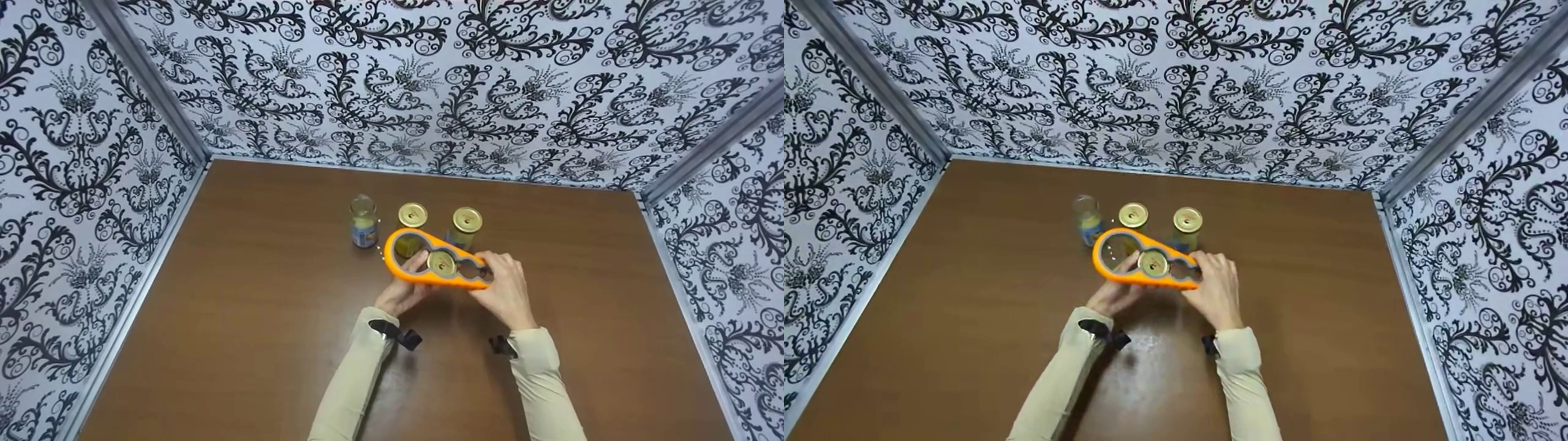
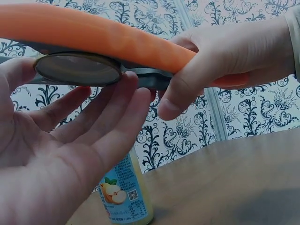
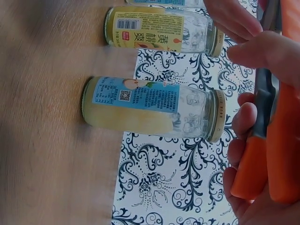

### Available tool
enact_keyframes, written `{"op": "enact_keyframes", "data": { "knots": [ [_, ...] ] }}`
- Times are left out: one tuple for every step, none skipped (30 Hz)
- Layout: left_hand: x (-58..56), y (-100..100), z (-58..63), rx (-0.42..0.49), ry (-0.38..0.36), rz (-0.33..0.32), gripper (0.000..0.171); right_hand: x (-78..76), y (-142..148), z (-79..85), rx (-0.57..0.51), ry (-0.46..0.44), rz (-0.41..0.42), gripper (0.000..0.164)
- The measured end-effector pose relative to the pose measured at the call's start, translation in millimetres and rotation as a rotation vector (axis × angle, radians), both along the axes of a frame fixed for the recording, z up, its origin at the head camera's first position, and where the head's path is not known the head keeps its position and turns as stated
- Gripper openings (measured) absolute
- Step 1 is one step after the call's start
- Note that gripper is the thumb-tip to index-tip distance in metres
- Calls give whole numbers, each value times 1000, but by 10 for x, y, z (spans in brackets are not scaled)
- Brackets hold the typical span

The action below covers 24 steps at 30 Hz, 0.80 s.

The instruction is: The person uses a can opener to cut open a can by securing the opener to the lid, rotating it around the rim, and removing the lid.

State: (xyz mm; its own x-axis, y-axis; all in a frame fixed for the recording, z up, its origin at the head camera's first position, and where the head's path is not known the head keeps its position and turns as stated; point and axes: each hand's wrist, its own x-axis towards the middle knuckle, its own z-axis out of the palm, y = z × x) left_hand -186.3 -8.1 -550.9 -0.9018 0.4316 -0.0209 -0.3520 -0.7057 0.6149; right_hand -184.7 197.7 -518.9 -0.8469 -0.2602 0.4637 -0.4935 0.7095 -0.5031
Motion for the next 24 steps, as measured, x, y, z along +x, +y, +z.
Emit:
{"op": "enact_keyframes", "data": {
  "knots": [
    [14, -9, 19, -3, 17, -1, 52, 0, 2, 1, 0, -1, -4, 45],
    [26, -17, 34, -2, 35, -5, 51, 0, 6, 2, -2, -2, -8, 46],
    [34, -26, 43, -9, 55, -8, 48, 1, 11, 3, -2, -4, -13, 47],
    [41, -35, 55, -9, 76, -14, 44, 2, 16, 5, -2, -8, -18, 47],
    [40, -44, 50, -8, 96, -21, 40, 5, 22, 9, -4, -13, -22, 48],
    [36, -53, 43, -1, 111, -27, 36, 8, 30, 11, -6, -18, -26, 48],
    [30, -63, 30, 6, 125, -33, 33, 12, 37, 15, -8, -22, -28, 49],
    [21, -72, 14, 10, 139, -41, 31, 15, 47, 16, -11, -25, -31, 49],
    [14, -82, -2, 9, 157, -46, 29, 17, 57, 16, -14, -28, -31, 50],
    [7, -92, -24, 8, 173, -51, 28, 18, 68, 14, -18, -32, -30, 50],
    [-3, -103, -54, 9, 187, -56, 27, 18, 81, 9, -22, -35, -30, 50],
    [-13, -111, -84, 9, 194, -59, 27, 16, 95, 5, -27, -38, -29, 50],
    [-22, -120, -114, 7, 201, -63, 28, 16, 109, 3, -31, -40, -29, 50],
    [-29, -131, -146, 9, 205, -64, 30, 17, 123, -2, -36, -44, -27, 50],
    [-34, -142, -174, 9, 208, -63, 34, 20, 139, -6, -40, -49, -26, 50],
    [-42, -153, -204, 8, 201, -64, 35, 23, 156, -12, -43, -52, -28, 49],
    [-47, -167, -227, 6, 194, -64, 37, 27, 174, -17, -45, -56, -32, 49],
    [-50, -181, -244, -2, 188, -62, 39, 32, 191, -20, -47, -60, -36, 50],
    [-51, -199, -257, -14, 188, -58, 39, 38, 208, -27, -48, -66, -42, 49],
    [-52, -218, -266, -26, 188, -54, 38, 44, 225, -32, -50, -71, -48, 50],
    [-53, -239, -270, -48, 192, -49, 36, 48, 241, -36, -50, -77, -54, 50],
    [-54, -260, -274, -68, 197, -45, 34, 50, 258, -40, -50, -80, -60, 50],
    [-58, -281, -276, -82, 206, -42, 33, 52, 273, -44, -50, -84, -65, 50],
    [-60, -301, -278, -97, 216, -36, 33, 54, 286, -47, -50, -87, -68, 50]
  ]
}}
